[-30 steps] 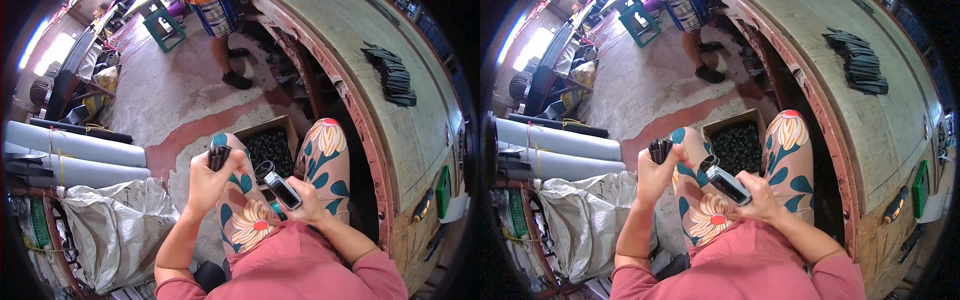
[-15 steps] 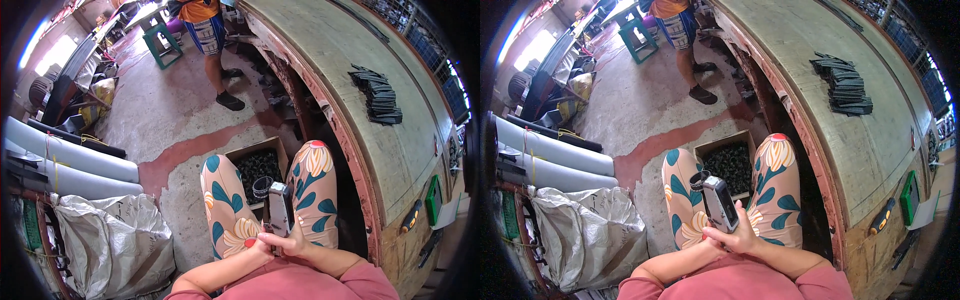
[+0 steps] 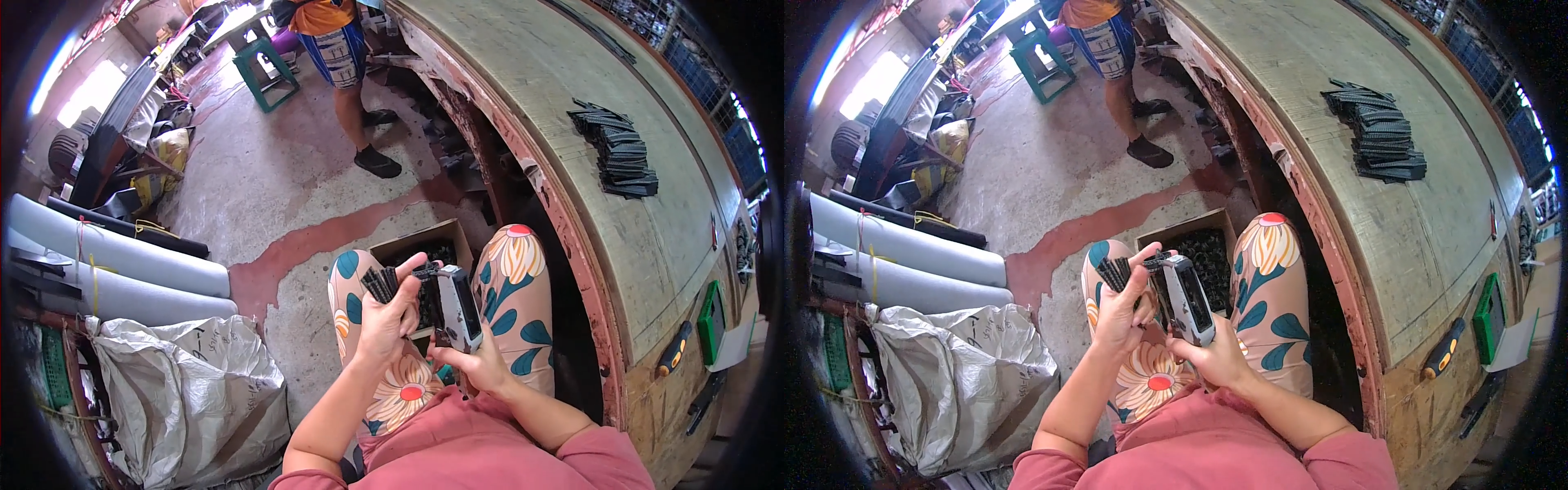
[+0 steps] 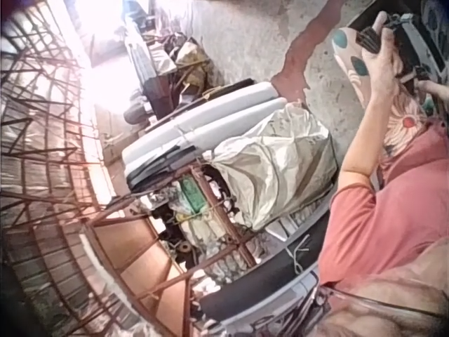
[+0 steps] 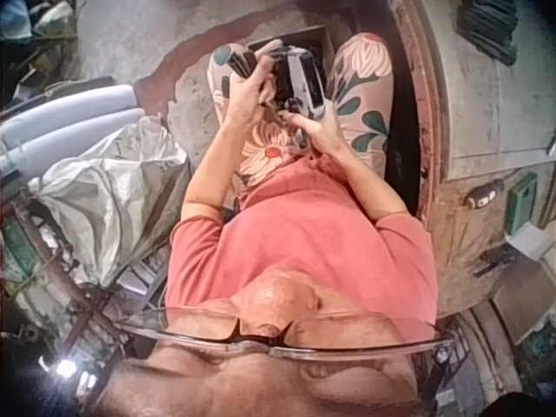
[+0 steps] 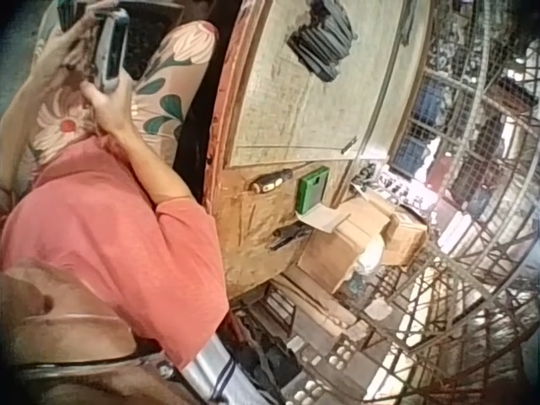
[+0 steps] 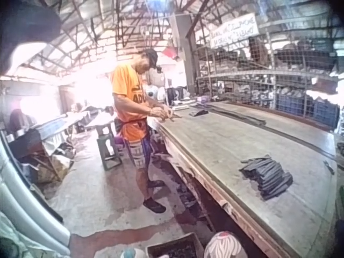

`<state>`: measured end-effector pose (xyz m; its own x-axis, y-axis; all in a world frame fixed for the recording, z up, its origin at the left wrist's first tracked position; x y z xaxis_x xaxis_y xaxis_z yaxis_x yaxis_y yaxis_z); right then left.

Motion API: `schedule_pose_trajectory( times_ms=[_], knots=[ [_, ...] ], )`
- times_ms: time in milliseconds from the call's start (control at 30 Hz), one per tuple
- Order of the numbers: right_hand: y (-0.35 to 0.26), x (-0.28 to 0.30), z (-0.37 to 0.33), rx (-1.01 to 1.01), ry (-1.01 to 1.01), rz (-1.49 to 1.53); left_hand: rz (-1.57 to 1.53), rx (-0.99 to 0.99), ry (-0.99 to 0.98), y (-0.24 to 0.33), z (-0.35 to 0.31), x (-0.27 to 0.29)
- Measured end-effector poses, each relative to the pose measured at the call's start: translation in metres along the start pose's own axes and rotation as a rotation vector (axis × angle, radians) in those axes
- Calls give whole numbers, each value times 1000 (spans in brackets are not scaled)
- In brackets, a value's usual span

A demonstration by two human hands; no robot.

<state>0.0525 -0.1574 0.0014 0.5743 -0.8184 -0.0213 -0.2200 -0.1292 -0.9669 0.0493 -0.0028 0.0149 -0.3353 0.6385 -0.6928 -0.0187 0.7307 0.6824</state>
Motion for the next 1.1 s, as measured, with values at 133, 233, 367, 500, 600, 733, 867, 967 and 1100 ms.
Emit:
schedule_pose_trajectory(
  times_ms=[133,233,367,500,600,733,867,967,1100],
  knots=[
    [10,2,-1,38,30,-31,-71,159,-56,1,10,1],
    [6,9,-6,-7,-22,-70,-128,192,-91,3,15,2],
    [20,13,-13,-63,-25,-18,-116,174,-91,-1,20,4],
    [26,20,-16,-81,31,-3,279,-10,133,-10,22,18],
    [26,25,-12,-96,73,5,-118,257,252,-25,18,43],
    [31,32,-1,-56,174,52,-221,376,236,-34,4,40],
    [16,36,7,-27,213,9,-16,400,55,-33,-9,39],
    [15,39,12,-15,222,-14,-122,512,74,-30,-18,33],
    [19,39,17,13,233,-23,-265,604,59,-33,-24,29]
  ],
)
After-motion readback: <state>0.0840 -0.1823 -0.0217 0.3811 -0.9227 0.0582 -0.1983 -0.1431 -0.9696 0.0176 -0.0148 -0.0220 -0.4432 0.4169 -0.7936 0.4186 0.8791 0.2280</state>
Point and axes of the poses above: each hand's wrist, its own z-axis towards the middle knuckle, its own x-axis out of the back of the hand, y = z × x, the point moved 2 cm from there along z, towards the middle knuckle, and after that the axes turned 13 degrees about -z, right-handed, at the moved point
